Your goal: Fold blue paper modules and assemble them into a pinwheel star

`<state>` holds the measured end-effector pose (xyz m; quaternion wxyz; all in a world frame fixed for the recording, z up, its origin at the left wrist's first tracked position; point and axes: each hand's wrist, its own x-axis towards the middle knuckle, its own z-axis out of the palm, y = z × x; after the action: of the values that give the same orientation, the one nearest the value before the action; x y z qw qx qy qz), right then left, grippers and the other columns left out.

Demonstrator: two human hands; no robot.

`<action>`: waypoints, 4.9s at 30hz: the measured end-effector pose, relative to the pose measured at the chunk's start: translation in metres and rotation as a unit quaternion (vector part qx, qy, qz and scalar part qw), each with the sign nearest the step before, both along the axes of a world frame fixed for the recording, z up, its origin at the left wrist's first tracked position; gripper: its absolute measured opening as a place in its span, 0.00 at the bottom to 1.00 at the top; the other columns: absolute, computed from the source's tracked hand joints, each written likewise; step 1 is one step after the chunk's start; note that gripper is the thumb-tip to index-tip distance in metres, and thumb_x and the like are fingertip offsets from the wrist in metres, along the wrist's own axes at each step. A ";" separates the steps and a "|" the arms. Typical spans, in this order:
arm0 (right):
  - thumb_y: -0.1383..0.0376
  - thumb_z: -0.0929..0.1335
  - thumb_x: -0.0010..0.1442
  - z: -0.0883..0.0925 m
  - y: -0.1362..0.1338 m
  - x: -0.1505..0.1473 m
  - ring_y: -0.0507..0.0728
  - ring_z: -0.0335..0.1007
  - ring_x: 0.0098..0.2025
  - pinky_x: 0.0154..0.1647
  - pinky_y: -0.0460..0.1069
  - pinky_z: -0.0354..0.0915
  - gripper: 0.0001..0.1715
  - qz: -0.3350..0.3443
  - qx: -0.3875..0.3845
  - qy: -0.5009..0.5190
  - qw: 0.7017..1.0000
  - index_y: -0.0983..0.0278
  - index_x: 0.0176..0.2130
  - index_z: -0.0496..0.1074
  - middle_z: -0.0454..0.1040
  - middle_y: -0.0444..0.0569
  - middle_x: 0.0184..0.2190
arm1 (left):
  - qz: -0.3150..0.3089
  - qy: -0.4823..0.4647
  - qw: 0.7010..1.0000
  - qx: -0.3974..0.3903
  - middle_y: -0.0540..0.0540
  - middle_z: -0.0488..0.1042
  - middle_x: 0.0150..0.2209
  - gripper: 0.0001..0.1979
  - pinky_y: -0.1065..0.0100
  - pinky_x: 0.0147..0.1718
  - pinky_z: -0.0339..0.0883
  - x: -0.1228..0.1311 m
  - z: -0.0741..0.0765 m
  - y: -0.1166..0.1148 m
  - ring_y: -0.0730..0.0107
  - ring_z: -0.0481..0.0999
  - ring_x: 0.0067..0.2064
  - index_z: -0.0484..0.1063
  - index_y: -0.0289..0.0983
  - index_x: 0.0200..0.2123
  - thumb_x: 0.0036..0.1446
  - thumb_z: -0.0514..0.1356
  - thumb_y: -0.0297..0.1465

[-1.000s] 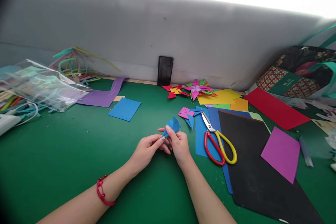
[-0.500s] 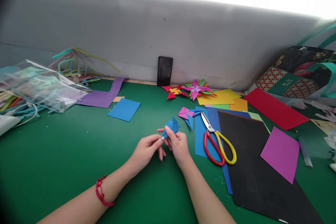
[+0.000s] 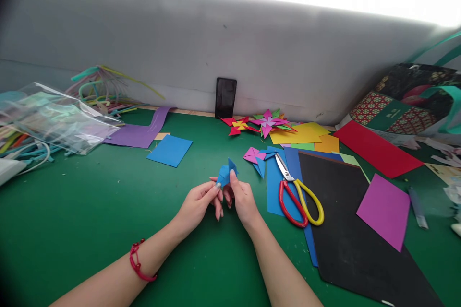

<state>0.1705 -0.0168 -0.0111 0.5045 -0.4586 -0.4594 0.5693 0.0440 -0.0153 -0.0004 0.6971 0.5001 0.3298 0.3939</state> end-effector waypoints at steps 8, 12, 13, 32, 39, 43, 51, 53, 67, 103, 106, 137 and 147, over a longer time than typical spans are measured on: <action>0.49 0.59 0.58 -0.003 0.000 0.000 0.49 0.56 0.16 0.20 0.46 0.55 0.30 -0.027 -0.001 -0.001 1.000 0.64 0.13 0.60 0.60 0.43 0.11 | -0.020 0.000 1.000 -0.006 0.51 0.68 0.13 0.15 0.70 0.24 0.65 -0.001 0.001 0.001 0.74 0.68 0.16 0.62 0.34 0.23 0.57 0.49 0.37; 0.51 0.60 0.58 -0.004 0.000 0.001 0.49 0.56 0.16 0.20 0.46 0.55 0.30 -0.034 0.006 0.000 0.999 0.64 0.13 0.60 0.59 0.43 0.11 | -0.025 0.010 1.000 -0.005 0.52 0.66 0.12 0.15 0.71 0.23 0.64 0.000 0.002 0.001 0.74 0.67 0.16 0.62 0.35 0.23 0.57 0.49 0.37; 0.51 0.60 0.58 -0.005 0.001 0.001 0.49 0.56 0.15 0.19 0.45 0.54 0.30 -0.037 0.006 -0.004 0.999 0.64 0.13 0.60 0.59 0.43 0.11 | -0.027 0.014 1.000 -0.005 0.53 0.66 0.12 0.15 0.71 0.23 0.64 0.000 0.002 0.001 0.75 0.67 0.16 0.62 0.35 0.23 0.57 0.50 0.37; 0.52 0.63 0.55 0.001 0.000 -0.002 0.48 0.53 0.14 0.16 0.45 0.52 0.27 -0.068 0.020 -0.056 0.996 0.64 0.13 0.61 0.60 0.42 0.11 | 0.241 0.113 0.961 0.076 0.47 0.71 0.29 0.15 0.74 0.24 0.62 -0.010 0.004 0.006 0.71 0.71 0.31 0.68 0.36 0.37 0.54 0.52 0.41; 0.55 0.63 0.56 0.003 -0.003 -0.003 0.48 0.54 0.15 0.17 0.44 0.53 0.26 -0.016 0.057 -0.134 0.989 0.64 0.13 0.60 0.57 0.40 0.11 | 0.148 0.141 0.971 0.126 0.48 0.68 0.27 0.15 0.73 0.28 0.63 -0.011 0.003 0.011 0.72 0.67 0.30 0.72 0.35 0.26 0.54 0.54 0.39; 0.55 0.64 0.55 0.001 -0.002 -0.004 0.47 0.55 0.13 0.12 0.43 0.55 0.22 -0.027 0.037 -0.070 0.996 0.64 0.17 0.63 0.57 0.39 0.15 | 0.161 0.130 0.974 0.090 0.50 0.67 0.26 0.15 0.74 0.25 0.63 -0.013 0.003 0.010 0.73 0.67 0.27 0.71 0.35 0.28 0.54 0.53 0.40; 0.58 0.68 0.52 0.001 0.003 -0.001 0.47 0.57 0.14 0.12 0.42 0.56 0.11 -0.046 0.027 -0.010 0.999 0.63 0.30 0.65 0.61 0.37 0.16 | 0.141 0.131 0.979 0.060 0.52 0.67 0.20 0.15 0.74 0.23 0.60 -0.012 0.003 0.011 0.75 0.67 0.22 0.66 0.35 0.24 0.54 0.53 0.40; 0.59 0.68 0.52 0.001 0.003 0.000 0.47 0.57 0.14 0.13 0.42 0.56 0.12 -0.036 0.024 -0.006 0.999 0.63 0.27 0.64 0.62 0.37 0.16 | 0.108 0.110 0.987 0.044 0.51 0.69 0.21 0.15 0.73 0.23 0.61 -0.011 0.002 0.012 0.74 0.69 0.22 0.65 0.35 0.26 0.55 0.51 0.40; 0.59 0.66 0.55 0.000 0.001 0.000 0.47 0.59 0.15 0.14 0.42 0.57 0.14 -0.008 0.022 -0.020 1.000 0.63 0.25 0.59 0.62 0.37 0.16 | 0.044 0.096 0.994 0.035 0.49 0.73 0.22 0.14 0.73 0.22 0.60 -0.014 -0.003 0.016 0.74 0.71 0.22 0.63 0.34 0.25 0.56 0.51 0.38; 0.58 0.62 0.59 0.010 -0.003 0.003 0.48 0.57 0.15 0.17 0.43 0.52 0.18 0.041 0.021 -0.046 0.998 0.63 0.22 0.58 0.60 0.38 0.12 | -0.098 0.012 0.995 0.015 0.44 0.74 0.26 0.10 0.68 0.29 0.66 -0.018 0.006 0.012 0.69 0.74 0.27 0.64 0.33 0.30 0.54 0.55 0.36; 0.57 0.63 0.58 0.010 -0.003 0.006 0.47 0.55 0.16 0.17 0.43 0.52 0.18 0.039 0.022 -0.056 0.997 0.64 0.21 0.59 0.57 0.37 0.14 | -0.108 0.012 0.994 0.015 0.44 0.74 0.26 0.10 0.69 0.29 0.65 -0.018 0.006 0.013 0.69 0.73 0.27 0.65 0.32 0.31 0.54 0.55 0.35; 0.54 0.63 0.56 0.008 -0.004 0.006 0.48 0.53 0.16 0.16 0.44 0.52 0.23 0.063 0.011 -0.066 0.996 0.64 0.18 0.57 0.53 0.38 0.13 | -0.150 0.016 0.989 0.004 0.50 0.69 0.16 0.12 0.70 0.28 0.61 -0.022 0.011 0.014 0.73 0.69 0.20 0.68 0.33 0.26 0.50 0.58 0.37; 0.54 0.62 0.56 0.013 -0.005 0.006 0.48 0.54 0.18 0.19 0.44 0.53 0.22 0.114 0.003 -0.045 0.992 0.64 0.19 0.59 0.53 0.39 0.15 | -0.170 0.015 0.985 0.000 0.49 0.69 0.16 0.13 0.67 0.32 0.64 -0.024 0.010 0.014 0.69 0.70 0.21 0.72 0.32 0.31 0.50 0.58 0.37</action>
<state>0.1765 -0.0221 0.0019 0.4162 -0.4272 -0.5326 0.6005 0.0196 -0.0008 0.0092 0.7487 0.5550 0.2507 0.2620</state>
